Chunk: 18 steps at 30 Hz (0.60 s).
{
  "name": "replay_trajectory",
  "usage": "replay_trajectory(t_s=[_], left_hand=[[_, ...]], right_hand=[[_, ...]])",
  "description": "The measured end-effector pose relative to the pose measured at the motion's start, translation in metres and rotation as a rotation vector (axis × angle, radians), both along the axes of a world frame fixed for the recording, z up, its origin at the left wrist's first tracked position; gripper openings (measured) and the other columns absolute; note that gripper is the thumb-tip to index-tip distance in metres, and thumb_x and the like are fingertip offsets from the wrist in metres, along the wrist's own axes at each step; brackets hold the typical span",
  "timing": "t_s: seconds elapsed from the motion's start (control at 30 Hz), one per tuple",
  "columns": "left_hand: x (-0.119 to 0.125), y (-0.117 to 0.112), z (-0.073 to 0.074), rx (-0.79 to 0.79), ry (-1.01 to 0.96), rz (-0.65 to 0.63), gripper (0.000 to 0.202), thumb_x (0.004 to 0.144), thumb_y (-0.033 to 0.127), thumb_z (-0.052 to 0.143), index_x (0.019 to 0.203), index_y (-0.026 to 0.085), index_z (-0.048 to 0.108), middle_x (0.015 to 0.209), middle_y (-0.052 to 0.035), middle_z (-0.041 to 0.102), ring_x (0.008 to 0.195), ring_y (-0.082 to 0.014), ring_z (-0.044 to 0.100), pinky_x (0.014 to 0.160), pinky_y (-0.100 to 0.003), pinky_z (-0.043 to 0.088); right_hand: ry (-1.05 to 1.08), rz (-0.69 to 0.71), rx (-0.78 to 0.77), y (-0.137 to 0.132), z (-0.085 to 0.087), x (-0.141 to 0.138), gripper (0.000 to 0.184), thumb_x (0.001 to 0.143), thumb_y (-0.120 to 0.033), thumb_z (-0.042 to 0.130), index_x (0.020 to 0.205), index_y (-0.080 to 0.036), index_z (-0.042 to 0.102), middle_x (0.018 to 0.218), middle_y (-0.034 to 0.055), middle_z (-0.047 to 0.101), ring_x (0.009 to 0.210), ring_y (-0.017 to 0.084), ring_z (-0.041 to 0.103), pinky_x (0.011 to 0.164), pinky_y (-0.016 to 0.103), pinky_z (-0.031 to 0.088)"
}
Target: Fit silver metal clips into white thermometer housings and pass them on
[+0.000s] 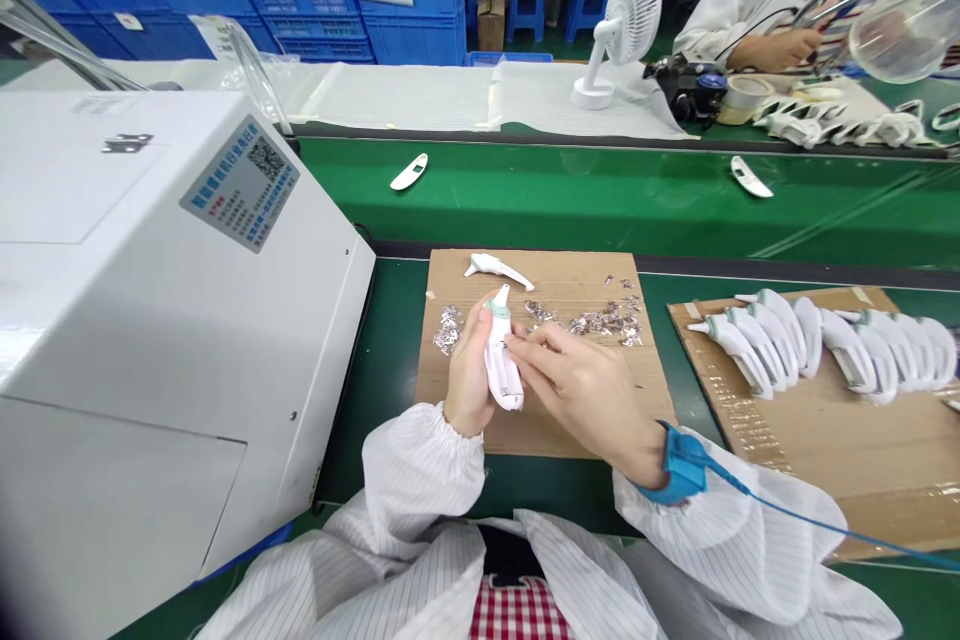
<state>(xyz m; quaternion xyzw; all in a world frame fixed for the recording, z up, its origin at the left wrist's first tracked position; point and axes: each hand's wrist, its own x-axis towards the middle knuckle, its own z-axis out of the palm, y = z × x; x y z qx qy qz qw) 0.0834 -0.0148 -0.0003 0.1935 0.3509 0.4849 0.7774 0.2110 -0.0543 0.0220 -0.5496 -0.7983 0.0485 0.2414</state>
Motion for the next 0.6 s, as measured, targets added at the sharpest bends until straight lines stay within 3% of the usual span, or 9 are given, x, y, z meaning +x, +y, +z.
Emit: replay_trajectory(t_s=[0.1, 0.23, 0.3, 0.4, 0.5, 0.6], left_hand=[[-0.002, -0.001, -0.007, -0.019, 0.003, 0.077, 0.025, 0.092, 0.037, 0.055, 0.109, 0.018, 0.054, 0.070, 0.0012, 0.061, 0.063, -0.0117, 0.061, 0.061, -0.021, 0.049], [-0.019, -0.002, -0.021, -0.159, 0.050, 0.035, 0.031, 0.091, 0.044, 0.053, 0.104, 0.016, 0.053, 0.075, -0.0025, 0.065, 0.048, -0.0110, 0.056, 0.045, -0.022, 0.045], [-0.034, 0.001, -0.026, -0.179, 0.068, 0.047, 0.034, 0.092, 0.048, 0.050, 0.104, 0.016, 0.052, 0.083, -0.0048, 0.067, 0.041, -0.0105, 0.053, 0.035, -0.023, 0.039], [-0.061, 0.007, -0.025, -0.156, 0.095, 0.193, 0.030, 0.093, 0.043, 0.049, 0.107, 0.017, 0.053, 0.086, -0.0032, 0.066, 0.045, -0.0108, 0.057, 0.034, -0.022, 0.043], [-0.081, 0.010, -0.018, -0.177, 0.104, 0.309, 0.029, 0.092, 0.042, 0.053, 0.108, 0.018, 0.055, 0.080, -0.0002, 0.062, 0.054, -0.0105, 0.060, 0.039, -0.020, 0.047], [-0.091, 0.007, -0.013, -0.186, 0.102, 0.329, 0.026, 0.092, 0.041, 0.053, 0.103, 0.018, 0.057, 0.077, 0.0006, 0.059, 0.052, -0.0095, 0.058, 0.037, -0.019, 0.044]], right_hand=[[-0.220, 0.065, -0.015, -0.006, 0.001, -0.002, 0.032, 0.098, -0.026, 0.043, 0.119, -0.022, 0.067, 0.094, 0.0057, 0.069, 0.061, 0.013, 0.059, 0.049, 0.030, 0.033], [-0.127, 0.258, -0.129, 0.004, 0.000, -0.002, 0.032, 0.099, -0.027, 0.041, 0.113, -0.025, 0.070, 0.095, 0.0050, 0.067, 0.067, 0.013, 0.060, 0.055, 0.027, 0.039], [0.000, 0.201, -0.177, 0.021, -0.004, -0.003, 0.030, 0.099, -0.030, 0.043, 0.107, -0.024, 0.072, 0.090, 0.0050, 0.067, 0.072, 0.014, 0.062, 0.062, 0.027, 0.043], [-0.006, 0.055, -0.271, 0.054, -0.017, -0.011, 0.026, 0.096, -0.026, 0.047, 0.101, -0.019, 0.072, 0.095, 0.0084, 0.070, 0.082, 0.020, 0.065, 0.070, 0.031, 0.044], [-0.091, 0.134, -0.395, 0.085, -0.036, -0.028, 0.022, 0.093, -0.019, 0.051, 0.100, -0.018, 0.072, 0.103, 0.0100, 0.071, 0.092, 0.024, 0.065, 0.073, 0.032, 0.043], [-0.074, 0.178, -0.421, 0.105, -0.050, -0.045, 0.018, 0.090, -0.017, 0.054, 0.094, -0.018, 0.072, 0.099, 0.0103, 0.072, 0.091, 0.024, 0.065, 0.071, 0.030, 0.041]])
